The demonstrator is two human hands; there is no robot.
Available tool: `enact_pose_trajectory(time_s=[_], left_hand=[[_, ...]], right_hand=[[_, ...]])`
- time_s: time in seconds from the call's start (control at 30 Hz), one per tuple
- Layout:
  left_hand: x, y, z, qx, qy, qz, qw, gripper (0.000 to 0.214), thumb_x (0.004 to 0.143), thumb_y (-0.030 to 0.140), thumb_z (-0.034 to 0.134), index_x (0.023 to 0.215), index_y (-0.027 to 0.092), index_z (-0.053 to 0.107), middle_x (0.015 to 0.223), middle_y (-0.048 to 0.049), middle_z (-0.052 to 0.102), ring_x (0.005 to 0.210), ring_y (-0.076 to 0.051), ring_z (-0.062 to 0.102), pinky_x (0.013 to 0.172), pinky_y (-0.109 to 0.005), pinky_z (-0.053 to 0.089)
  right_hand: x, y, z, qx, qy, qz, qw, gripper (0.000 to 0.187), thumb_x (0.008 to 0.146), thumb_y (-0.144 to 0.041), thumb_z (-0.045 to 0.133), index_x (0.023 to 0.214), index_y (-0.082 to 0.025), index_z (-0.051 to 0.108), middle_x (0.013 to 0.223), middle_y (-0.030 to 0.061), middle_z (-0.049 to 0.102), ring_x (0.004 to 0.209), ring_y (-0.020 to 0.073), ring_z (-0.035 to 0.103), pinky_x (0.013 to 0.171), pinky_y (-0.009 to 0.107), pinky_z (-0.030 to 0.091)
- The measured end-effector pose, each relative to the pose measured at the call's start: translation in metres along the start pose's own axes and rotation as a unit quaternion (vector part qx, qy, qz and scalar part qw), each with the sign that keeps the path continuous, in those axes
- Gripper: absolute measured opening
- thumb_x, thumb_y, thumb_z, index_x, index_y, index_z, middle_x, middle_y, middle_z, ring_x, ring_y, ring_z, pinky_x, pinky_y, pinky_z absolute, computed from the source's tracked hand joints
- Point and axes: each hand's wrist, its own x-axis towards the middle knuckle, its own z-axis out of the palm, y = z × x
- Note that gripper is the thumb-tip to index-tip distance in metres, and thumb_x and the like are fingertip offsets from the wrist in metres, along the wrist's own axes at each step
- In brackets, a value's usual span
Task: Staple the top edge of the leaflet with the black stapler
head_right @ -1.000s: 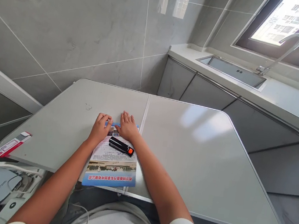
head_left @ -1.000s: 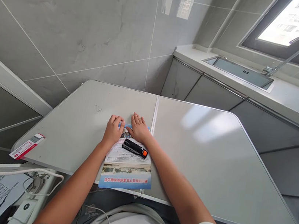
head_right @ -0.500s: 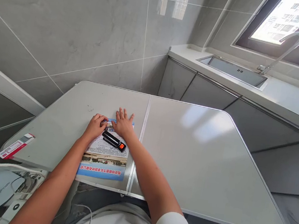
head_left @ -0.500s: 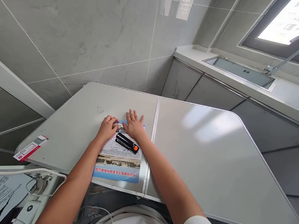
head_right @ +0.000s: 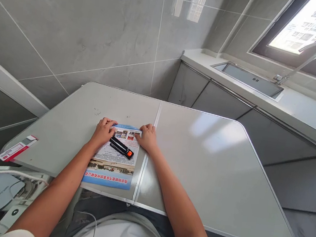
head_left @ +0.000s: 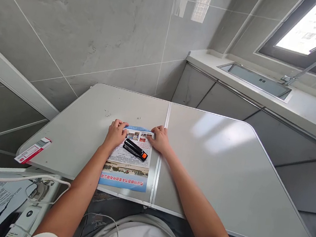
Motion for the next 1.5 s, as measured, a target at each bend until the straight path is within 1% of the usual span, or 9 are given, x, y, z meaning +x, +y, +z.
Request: enact_pose_trajectory(time_s=[0.07,0.13,0.23,0.37,0.53,0.73,1.03,1.33,1.5], left_hand=[[-0.001,0.001,0.0,-0.002,0.003,-0.006,1.0,0.024,0.093,0.02,0.057,0.11,0.025,0.073,0.116,-0.013,0.056,0.111,-0.033,0.057,0.1,-0.05,0.049],[-0.002,0.001,-0.001,-0.006,0.005,-0.011,1.0,0.021,0.093,0.02,0.058,0.107,0.026,0.072,0.115,-0.0121,0.056,0.111,-0.033,0.057,0.101,-0.05,0.049],[-0.003,0.002,-0.003,-0.014,0.011,-0.014,1.0,0.018,0.093,0.02,0.059,0.106,0.025,0.07,0.114,-0.0119,0.055,0.112,-0.033,0.057,0.103,-0.05,0.049],[-0.002,0.003,-0.007,-0.032,0.041,-0.02,0.998,0.02,0.095,0.015,0.052,0.105,0.024,0.067,0.112,-0.0125,0.056,0.113,-0.033,0.057,0.104,-0.051,0.049],[-0.003,0.002,-0.009,-0.058,0.072,-0.028,0.995,0.029,0.091,0.005,0.044,0.103,0.023,0.064,0.11,-0.0122,0.054,0.11,-0.031,0.059,0.101,-0.048,0.051],[-0.006,0.01,-0.006,-0.081,0.046,-0.014,0.996,0.027,0.092,0.007,0.045,0.102,0.023,0.064,0.11,-0.0117,0.055,0.11,-0.031,0.059,0.101,-0.048,0.052],[-0.013,0.046,-0.003,-0.129,-0.038,0.058,0.989,0.021,0.099,0.018,0.048,0.106,0.024,0.067,0.112,-0.0091,0.059,0.108,-0.026,0.061,0.101,-0.043,0.051],[-0.017,0.057,0.006,-0.106,-0.093,0.124,0.982,0.023,0.1,0.025,0.057,0.12,0.025,0.069,0.124,-0.0093,0.065,0.119,-0.028,0.059,0.109,-0.046,0.047],[-0.018,0.058,0.008,-0.059,-0.111,0.149,0.981,0.026,0.099,0.031,0.063,0.123,0.03,0.072,0.143,-0.0082,0.063,0.132,-0.031,0.056,0.113,-0.051,0.044]], right_hand=[[-0.003,-0.008,0.002,0.028,-0.01,-0.004,1.0,0.024,0.091,-0.035,0.067,0.11,-0.021,0.068,0.118,0.0108,0.066,0.112,0.0293,0.057,0.102,0.042,0.048],[-0.01,-0.017,0.004,0.075,-0.03,0.004,0.997,0.036,0.093,-0.036,0.061,0.126,-0.022,0.061,0.105,0.0065,0.07,0.098,0.0267,0.063,0.089,0.038,0.052],[-0.029,-0.025,0.007,0.091,-0.042,0.034,0.994,0.063,0.098,-0.033,0.051,0.157,-0.019,0.033,0.092,0.004,0.074,0.085,0.027,0.066,0.076,0.035,0.05],[-0.055,-0.033,0.006,0.024,-0.044,0.057,0.997,0.077,0.101,-0.024,0.042,0.169,-0.016,0.007,0.096,0.0094,0.077,0.086,0.0299,0.069,0.075,0.035,0.048],[-0.072,-0.032,-0.002,-0.006,-0.038,0.051,0.998,0.06,0.103,-0.015,0.037,0.162,-0.02,0.033,0.104,0.0112,0.078,0.089,0.0279,0.071,0.075,0.032,0.046],[-0.078,0.002,-0.021,-0.013,-0.032,0.077,0.996,0.042,0.097,-0.009,0.043,0.127,-0.025,0.066,0.096,0.0076,0.078,0.084,0.0235,0.07,0.067,0.027,0.04],[-0.077,0.036,-0.062,0.054,-0.035,0.106,0.992,0.037,0.097,-0.02,0.045,0.117,-0.028,0.075,0.067,-0.0011,0.062,0.066,0.0196,0.056,0.063,0.027,0.037],[-0.088,0.054,-0.06,0.124,0.007,0.067,0.99,0.038,0.09,-0.031,0.06,0.126,-0.026,0.072,0.07,-0.0044,0.055,0.066,0.0175,0.056,0.068,0.028,0.044],[-0.088,0.059,-0.063,0.103,-0.022,0.064,0.992,0.024,0.088,-0.025,0.062,0.106,-0.023,0.078,0.07,-0.0027,0.06,0.066,0.0162,0.056,0.069,0.028,0.045]])
